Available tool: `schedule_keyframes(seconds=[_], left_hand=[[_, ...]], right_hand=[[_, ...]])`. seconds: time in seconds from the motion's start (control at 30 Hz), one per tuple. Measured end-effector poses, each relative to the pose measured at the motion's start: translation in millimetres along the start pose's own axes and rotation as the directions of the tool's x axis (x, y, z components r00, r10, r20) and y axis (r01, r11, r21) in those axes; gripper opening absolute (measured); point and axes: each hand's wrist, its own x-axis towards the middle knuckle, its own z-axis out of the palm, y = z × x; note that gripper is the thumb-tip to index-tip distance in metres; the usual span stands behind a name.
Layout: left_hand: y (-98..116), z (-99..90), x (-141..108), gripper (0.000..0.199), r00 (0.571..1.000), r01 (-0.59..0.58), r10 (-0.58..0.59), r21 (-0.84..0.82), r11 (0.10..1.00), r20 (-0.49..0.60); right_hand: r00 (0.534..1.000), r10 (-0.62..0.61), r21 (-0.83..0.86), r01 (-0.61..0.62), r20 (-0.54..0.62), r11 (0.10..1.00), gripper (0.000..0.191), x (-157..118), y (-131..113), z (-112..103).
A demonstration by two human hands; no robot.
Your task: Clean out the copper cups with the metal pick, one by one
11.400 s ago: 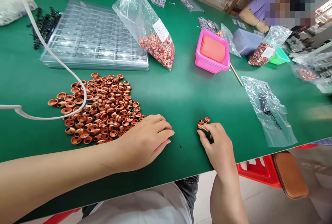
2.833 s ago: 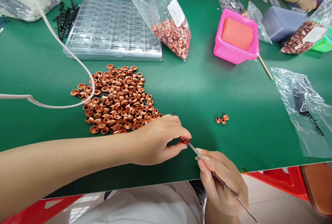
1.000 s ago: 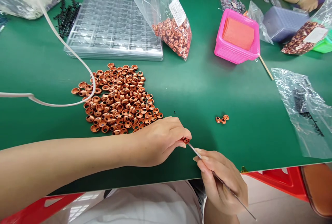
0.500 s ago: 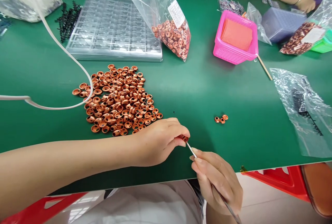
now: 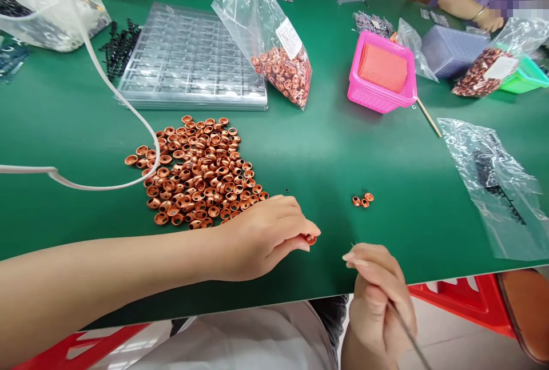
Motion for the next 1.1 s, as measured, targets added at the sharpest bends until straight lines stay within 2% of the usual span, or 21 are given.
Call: schedule_keyframes(seconds=[0.07,0.13,0.2,0.33,0.5,0.7,0.93,1.1], left_hand=[[0.5,1.2,-1.4,0.016,1.0,-0.016,0.016,0.036,0.999,0.001],[1.3,2.4,-2.2,0.016,0.999,-0.035,0.035,0.057,0.998,0.0],[2.7,3.3,-2.7,0.016,0.999,-0.046,0.046,0.067,0.997,0.0],[5.7,4.1,-3.7,0.015,0.999,-0.054,0.054,0.075,0.996,0.005],[5.8,6.3,-5.3,0.016,0.997,-0.073,0.071,0.082,0.994,0.023],[6.9,10.3,-7.0,0.016,0.997,-0.072,0.071,0.062,0.996,0.005],[7.7,8.1,-6.8,0.018,0.998,-0.044,0.044,0.0,0.999,0.034],[3.9,8.7,-3.3,0.019,0.997,-0.016,0.015,0.009,1.0,0.07]], right_hand=[[0.98,-0.043,-0.109,0.065,0.193,0.992,0.029,0.8,0.1,-4.2],[0.94,-0.09,-0.172,0.154,0.329,0.973,0.039,1.6,2.3,-7.4],[0.902,-0.137,-0.204,0.237,0.408,0.95,0.044,2.1,6.1,-8.9],[0.836,-0.195,-0.226,0.351,0.512,0.909,0.04,2.6,12.8,-8.9],[0.798,-0.235,-0.211,0.408,0.554,0.888,0.037,5.0,14.0,-9.2],[0.784,-0.246,-0.134,0.384,0.57,0.913,0.04,7.7,11.8,-8.5],[0.756,-0.205,-0.163,0.381,0.622,0.91,0.022,15.0,7.9,-3.3],[0.773,-0.199,-0.181,0.375,0.602,0.909,0.015,18.3,12.6,4.5]])
